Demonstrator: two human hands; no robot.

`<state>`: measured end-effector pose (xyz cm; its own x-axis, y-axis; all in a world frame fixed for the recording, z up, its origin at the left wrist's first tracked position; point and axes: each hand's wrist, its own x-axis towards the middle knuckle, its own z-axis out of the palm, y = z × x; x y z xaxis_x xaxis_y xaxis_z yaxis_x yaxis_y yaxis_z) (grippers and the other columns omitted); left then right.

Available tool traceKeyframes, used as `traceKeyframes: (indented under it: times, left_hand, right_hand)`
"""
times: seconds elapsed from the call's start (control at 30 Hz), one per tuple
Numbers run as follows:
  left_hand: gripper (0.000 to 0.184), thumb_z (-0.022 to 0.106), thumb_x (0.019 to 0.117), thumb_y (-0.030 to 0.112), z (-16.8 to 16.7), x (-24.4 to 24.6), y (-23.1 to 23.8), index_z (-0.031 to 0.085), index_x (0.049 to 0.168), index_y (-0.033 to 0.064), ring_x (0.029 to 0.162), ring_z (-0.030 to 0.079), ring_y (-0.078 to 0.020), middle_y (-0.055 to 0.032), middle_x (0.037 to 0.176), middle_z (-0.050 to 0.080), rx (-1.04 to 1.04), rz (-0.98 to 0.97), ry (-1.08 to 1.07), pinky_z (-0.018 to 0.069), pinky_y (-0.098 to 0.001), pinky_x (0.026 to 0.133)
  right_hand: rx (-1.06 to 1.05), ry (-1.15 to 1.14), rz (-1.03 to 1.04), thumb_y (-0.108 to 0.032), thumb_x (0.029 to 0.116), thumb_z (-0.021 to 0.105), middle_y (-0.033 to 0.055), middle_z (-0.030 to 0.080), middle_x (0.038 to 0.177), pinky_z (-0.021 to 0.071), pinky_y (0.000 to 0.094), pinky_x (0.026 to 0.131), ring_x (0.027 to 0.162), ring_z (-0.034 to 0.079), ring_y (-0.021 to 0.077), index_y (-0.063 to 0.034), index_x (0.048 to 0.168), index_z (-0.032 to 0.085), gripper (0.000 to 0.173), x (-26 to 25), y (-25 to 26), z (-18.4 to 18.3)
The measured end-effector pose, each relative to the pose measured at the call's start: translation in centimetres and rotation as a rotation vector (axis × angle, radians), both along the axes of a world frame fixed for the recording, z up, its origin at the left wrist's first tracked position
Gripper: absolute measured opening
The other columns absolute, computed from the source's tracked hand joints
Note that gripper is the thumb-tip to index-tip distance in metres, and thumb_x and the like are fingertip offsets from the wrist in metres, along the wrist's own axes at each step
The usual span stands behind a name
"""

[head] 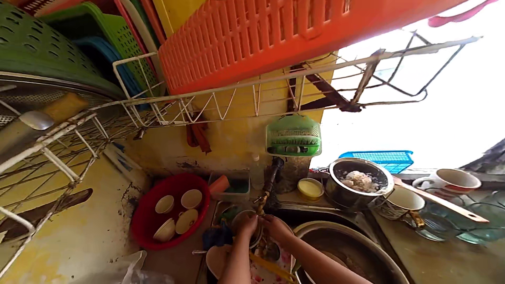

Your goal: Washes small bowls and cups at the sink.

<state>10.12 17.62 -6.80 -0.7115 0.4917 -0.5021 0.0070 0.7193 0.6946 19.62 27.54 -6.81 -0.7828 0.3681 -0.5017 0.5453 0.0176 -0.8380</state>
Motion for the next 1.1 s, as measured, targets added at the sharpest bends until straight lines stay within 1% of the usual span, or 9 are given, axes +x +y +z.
traceKeyframes:
  times: [0.17,0.4,0.6,0.7,0.8,0.87,0.9,1.0,1.1]
  left_hand:
    - [0.057,0.065,0.0976,0.050,-1.0,0.0,-0.2,0.065,0.131,0.0037,0.125,0.061,-0.0310,-0.0196,0.131,0.065,0.138,0.040,-0.054,0.0464,-0.0524,0.107]
    - [0.037,0.053,0.1058,0.026,6.1,0.5,-1.0,0.067,0.123,-0.0025,0.123,0.060,-0.0341,-0.0236,0.129,0.065,0.032,-0.022,0.036,0.0458,-0.0538,0.105]
    - [0.030,0.052,0.1050,0.015,5.9,4.6,-1.7,0.067,0.125,-0.0017,0.118,0.065,-0.0311,-0.0206,0.124,0.068,0.089,-0.309,0.186,0.0489,-0.0493,0.106]
    - [0.053,0.053,0.1047,0.020,3.7,6.5,-3.1,0.044,0.156,0.0097,0.153,0.034,-0.0226,-0.0086,0.165,0.037,-0.043,-0.656,0.406,0.0196,-0.0520,0.127]
    - [0.075,0.048,0.1024,0.058,2.7,5.6,-4.0,0.033,0.162,0.0156,0.160,0.012,-0.0284,-0.0081,0.172,0.018,-0.226,-0.720,0.499,-0.0035,-0.0720,0.121]
    - [0.068,0.041,0.1039,0.062,2.8,4.2,-3.8,0.052,0.152,0.0158,0.158,0.021,-0.0268,-0.0073,0.169,0.028,-0.113,-0.568,0.479,0.0020,-0.0708,0.122]
    - [0.058,0.046,0.1050,0.055,3.0,3.6,-3.5,0.063,0.141,0.0131,0.153,0.033,-0.0270,-0.0088,0.165,0.037,-0.027,-0.452,0.518,0.0145,-0.0640,0.124]
    - [0.052,0.068,0.0973,0.031,3.3,2.0,-2.2,0.060,0.144,0.0091,0.146,0.043,-0.0357,-0.0181,0.161,0.040,0.033,-0.274,0.643,0.0356,-0.0498,0.119]
    - [0.038,0.059,0.1032,0.029,3.9,0.5,-1.2,0.066,0.134,0.0084,0.136,0.052,-0.0328,-0.0155,0.141,0.061,-0.135,-0.366,0.616,0.0412,-0.0484,0.114]
  right_hand:
    - [-0.155,0.030,-0.187,-0.039,0.1120,0.037,0.0224,0.061,0.134,0.0542,0.0466,0.096,0.112,0.066,0.0308,-0.0013,0.141,0.054,0.051,0.2,-0.6,0.5]
    - [-0.099,0.116,-0.255,-0.036,0.1114,0.040,0.0249,0.059,0.136,0.0461,0.0497,0.105,0.124,0.059,0.0336,0.0021,0.138,0.057,0.050,0.4,-0.4,3.1]
    - [-0.210,0.047,-0.254,-0.036,0.1135,0.031,0.0218,0.065,0.115,0.0574,0.0460,0.082,0.094,0.068,0.0295,0.0002,0.137,0.052,0.049,0.0,0.1,4.2]
    - [0.011,-0.004,-0.168,-0.019,0.1107,0.038,0.0265,0.060,0.132,0.0521,0.0541,0.098,0.118,0.063,0.0365,0.0001,0.141,0.054,0.039,0.9,1.4,2.6]
    - [-0.036,0.057,-0.237,-0.016,0.1100,0.040,0.0231,0.061,0.132,0.0556,0.0518,0.094,0.116,0.065,0.0334,-0.0040,0.142,0.055,0.037,1.7,1.4,0.9]
    - [-0.108,0.115,-0.280,-0.015,0.1088,0.043,0.0209,0.063,0.129,0.0567,0.0501,0.091,0.111,0.067,0.0310,-0.0050,0.140,0.056,0.035,1.8,1.1,0.4]
    - [-0.140,0.139,-0.286,-0.013,0.1080,0.046,0.0201,0.064,0.128,0.0581,0.0490,0.089,0.109,0.068,0.0301,-0.0053,0.139,0.056,0.034,1.7,0.9,0.4]
    - [-0.077,0.170,-0.149,-0.009,0.1015,0.058,0.0180,0.066,0.124,0.0589,0.0461,0.089,0.106,0.069,0.0265,-0.0041,0.135,0.058,0.034,1.2,0.3,0.6]
    - [0.047,0.120,0.020,-0.009,0.1004,0.057,0.0200,0.063,0.127,0.0550,0.0492,0.095,0.113,0.065,0.0292,-0.0014,0.136,0.055,0.036,0.4,0.0,1.3]
